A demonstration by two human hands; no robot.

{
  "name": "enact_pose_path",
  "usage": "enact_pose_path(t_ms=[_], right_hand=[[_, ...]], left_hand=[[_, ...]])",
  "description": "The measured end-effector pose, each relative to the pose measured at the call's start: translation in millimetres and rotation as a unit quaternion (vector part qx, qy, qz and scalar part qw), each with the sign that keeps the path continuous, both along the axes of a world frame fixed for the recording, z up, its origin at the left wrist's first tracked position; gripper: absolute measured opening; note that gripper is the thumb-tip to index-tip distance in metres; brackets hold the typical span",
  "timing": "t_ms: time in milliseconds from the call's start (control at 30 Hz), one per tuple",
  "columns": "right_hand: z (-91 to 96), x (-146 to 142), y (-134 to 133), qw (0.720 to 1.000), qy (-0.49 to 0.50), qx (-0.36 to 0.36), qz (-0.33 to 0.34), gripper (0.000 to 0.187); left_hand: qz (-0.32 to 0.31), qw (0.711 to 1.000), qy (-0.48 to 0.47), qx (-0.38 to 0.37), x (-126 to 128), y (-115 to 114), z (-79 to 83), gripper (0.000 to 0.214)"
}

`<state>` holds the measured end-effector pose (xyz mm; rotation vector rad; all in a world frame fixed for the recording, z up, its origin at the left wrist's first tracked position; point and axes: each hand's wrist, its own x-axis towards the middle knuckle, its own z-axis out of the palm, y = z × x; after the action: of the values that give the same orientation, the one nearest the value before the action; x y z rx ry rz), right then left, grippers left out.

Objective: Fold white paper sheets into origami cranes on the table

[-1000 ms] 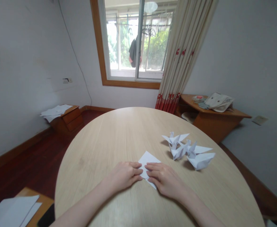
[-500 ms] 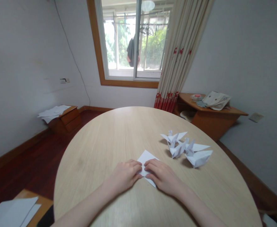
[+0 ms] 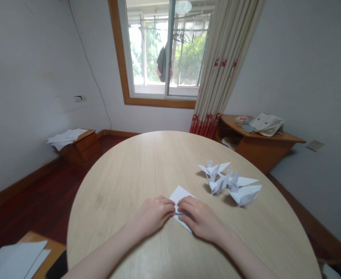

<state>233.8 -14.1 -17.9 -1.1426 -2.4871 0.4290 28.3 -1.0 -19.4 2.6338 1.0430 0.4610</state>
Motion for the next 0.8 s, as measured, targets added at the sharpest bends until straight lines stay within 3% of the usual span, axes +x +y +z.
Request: enact_pose_path(t_ms=[400, 800], right_hand=[[-4.9, -2.1, 1.8, 0.999, 0.035, -0.011, -0.009, 0.018], [-13.6, -9.5, 3.4, 0.996, 0.081, 0.007, -0.036, 0.014]], left_hand=[[0.036, 0.999, -0.003, -0.035, 0.0, 1.2, -3.3, 0.011], [0.044, 0.996, -0.045, -0.058, 4.4, 2.6, -4.8, 0.004]])
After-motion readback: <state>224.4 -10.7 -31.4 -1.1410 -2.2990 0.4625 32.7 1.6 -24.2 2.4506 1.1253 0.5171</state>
